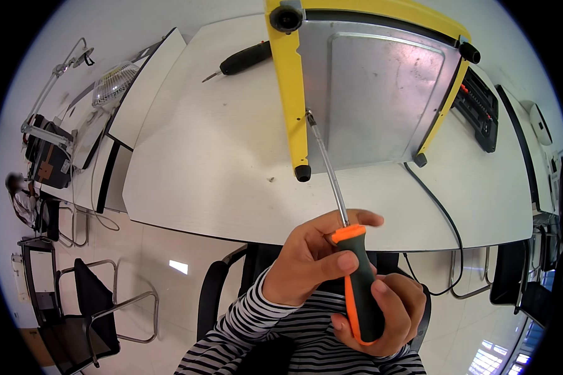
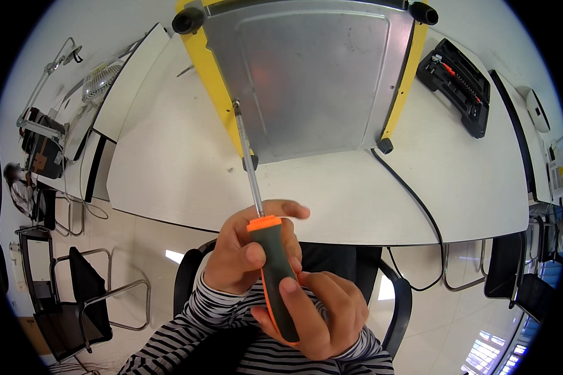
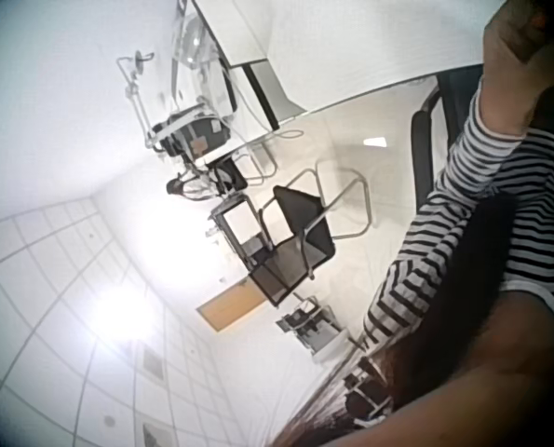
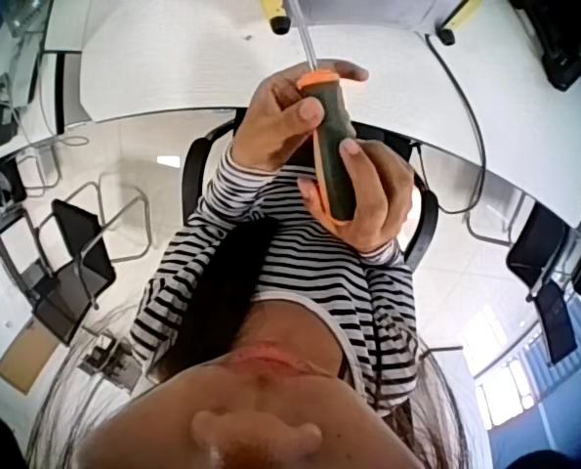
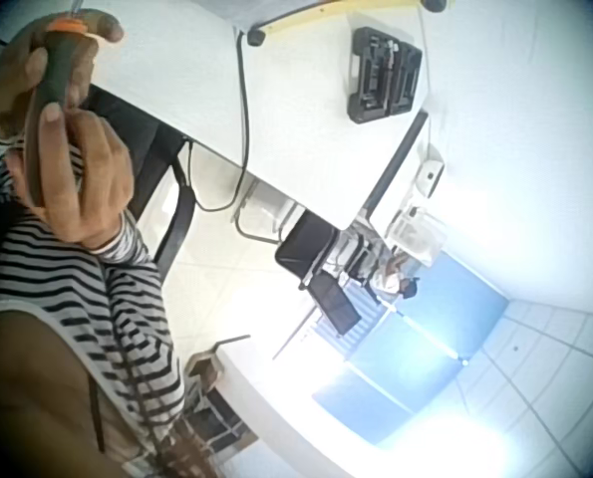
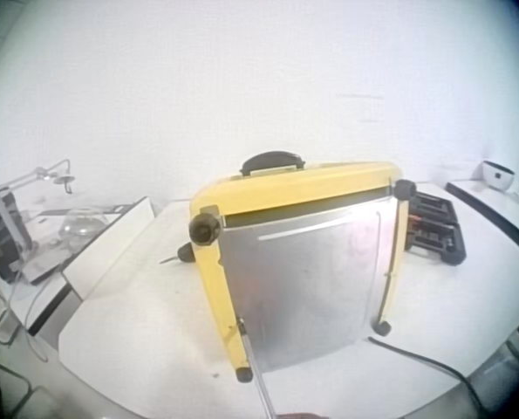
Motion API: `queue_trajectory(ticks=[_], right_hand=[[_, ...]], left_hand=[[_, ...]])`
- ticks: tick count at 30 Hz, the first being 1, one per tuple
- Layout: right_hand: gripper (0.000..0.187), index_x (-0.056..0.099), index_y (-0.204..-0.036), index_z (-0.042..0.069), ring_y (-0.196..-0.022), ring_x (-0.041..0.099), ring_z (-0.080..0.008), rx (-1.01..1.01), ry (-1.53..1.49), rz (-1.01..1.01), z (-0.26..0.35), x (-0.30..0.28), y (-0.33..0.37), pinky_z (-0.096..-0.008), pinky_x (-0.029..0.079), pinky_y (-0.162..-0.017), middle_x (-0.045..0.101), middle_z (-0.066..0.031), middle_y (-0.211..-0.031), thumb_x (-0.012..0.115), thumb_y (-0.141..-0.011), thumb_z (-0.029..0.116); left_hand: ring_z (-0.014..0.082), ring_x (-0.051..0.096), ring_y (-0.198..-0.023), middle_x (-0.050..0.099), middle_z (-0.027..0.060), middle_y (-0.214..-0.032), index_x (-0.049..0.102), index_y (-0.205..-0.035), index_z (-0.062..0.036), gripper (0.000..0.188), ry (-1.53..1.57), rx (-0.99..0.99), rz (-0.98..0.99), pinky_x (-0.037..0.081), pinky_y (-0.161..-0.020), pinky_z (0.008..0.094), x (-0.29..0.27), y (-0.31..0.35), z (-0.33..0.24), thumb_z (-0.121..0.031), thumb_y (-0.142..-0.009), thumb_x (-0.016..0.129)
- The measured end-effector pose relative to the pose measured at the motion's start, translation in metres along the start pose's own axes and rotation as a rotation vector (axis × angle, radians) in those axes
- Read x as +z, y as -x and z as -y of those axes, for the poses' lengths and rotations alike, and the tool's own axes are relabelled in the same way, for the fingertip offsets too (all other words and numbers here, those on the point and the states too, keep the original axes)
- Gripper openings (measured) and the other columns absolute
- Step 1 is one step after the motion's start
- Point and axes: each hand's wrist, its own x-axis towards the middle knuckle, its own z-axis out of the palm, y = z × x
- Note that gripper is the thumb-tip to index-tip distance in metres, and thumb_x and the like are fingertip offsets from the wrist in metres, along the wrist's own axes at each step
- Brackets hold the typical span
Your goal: The person uses a screwdriver to tighten screws on a yellow and silver device placed on a white table. The person holds the device steady with one hand while turning the screwdriver with the other. The person removes a screw, places it on the table, then reinserts and tightens it.
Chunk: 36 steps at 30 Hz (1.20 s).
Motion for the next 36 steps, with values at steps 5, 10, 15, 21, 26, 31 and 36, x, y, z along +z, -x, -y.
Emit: queue_trajectory(ticks=[5,10,15,21,26,31,36], right_hand=[[0.037,0.055,-0.093,0.005,-0.055,0.054,-0.0179,0.025,-0.058,-0.016,0.003,0.001,0.003,-0.0213,0.046,-0.045,0.049,-0.0118,-0.081,0.070,-0.062,0.020],[0.033,0.058,-0.092,0.006,-0.062,0.054,-0.0194,0.035,-0.065,0.000,0.001,0.002,0.009,-0.0214,0.046,-0.051,0.047,-0.0132,-0.089,0.067,-0.060,0.004],[0.035,0.061,-0.089,0.007,-0.069,0.052,-0.0192,-0.015,-0.057,0.006,-0.001,0.005,0.009,-0.0215,0.045,-0.054,0.046,-0.0136,-0.093,0.068,-0.055,0.002],[0.036,0.062,-0.086,0.011,-0.075,0.049,-0.0185,0.060,-0.024,0.043,0.005,0.002,0.008,-0.0202,0.043,-0.056,0.043,-0.0112,-0.094,0.069,-0.052,0.002],[0.034,0.063,-0.083,0.015,-0.076,0.048,-0.0179,0.010,-0.017,0.134,0.008,-0.002,-0.001,-0.0202,0.043,-0.056,0.040,-0.0090,-0.092,0.070,-0.051,0.002],[0.035,0.063,-0.084,0.015,-0.076,0.048,-0.0178,0.014,-0.027,0.144,0.008,-0.002,-0.001,-0.0224,0.043,-0.058,0.040,-0.0085,-0.091,0.069,-0.053,0.002],[0.035,0.061,-0.089,0.013,-0.075,0.047,-0.0170,0.064,-0.054,0.200,0.009,-0.006,-0.003,-0.0236,0.043,-0.058,0.040,-0.0081,-0.090,0.072,-0.056,0.016]], left_hand=[[0.0225,0.059,-0.071,0.058,0.0187,-0.078,0.029,-0.110,0.0046,0.059,0.204,-0.021,0.040,0.048,-0.066,0.0277,0.001,-0.001,-0.001,-0.031,-0.074,0.060],[0.0271,0.058,-0.080,0.056,0.0229,-0.086,0.032,-0.108,0.0051,0.051,0.294,-0.059,0.064,0.047,-0.074,0.0328,-0.004,0.005,0.005,-0.028,-0.077,0.055],[0.0267,0.056,-0.085,0.053,0.0224,-0.094,0.036,-0.109,0.0074,0.049,0.337,-0.098,0.031,0.045,-0.077,0.0340,-0.005,0.010,0.006,-0.027,-0.078,0.053],[0.0188,0.049,-0.083,0.048,0.0145,-0.094,0.037,-0.111,0.0093,0.054,0.205,-0.057,-0.056,0.043,-0.073,0.0284,0.004,0.009,0.003,-0.030,-0.078,0.051],[0.0160,0.047,-0.077,0.047,0.0094,-0.086,0.037,-0.109,0.0073,0.055,0.070,-0.038,-0.033,0.042,-0.067,0.0250,0.005,0.008,-0.003,-0.031,-0.075,0.056],[0.0160,0.049,-0.071,0.046,0.0063,-0.080,0.040,-0.096,-0.0017,0.045,0.143,0.000,-0.121,0.043,-0.063,0.0254,0.004,0.006,0.003,-0.027,-0.068,0.064],[0.0162,0.049,-0.069,0.045,0.0059,-0.079,0.039,-0.086,-0.0063,0.038,0.169,-0.017,-0.117,0.044,-0.061,0.0262,0.001,0.006,0.006,-0.027,-0.068,0.065]])
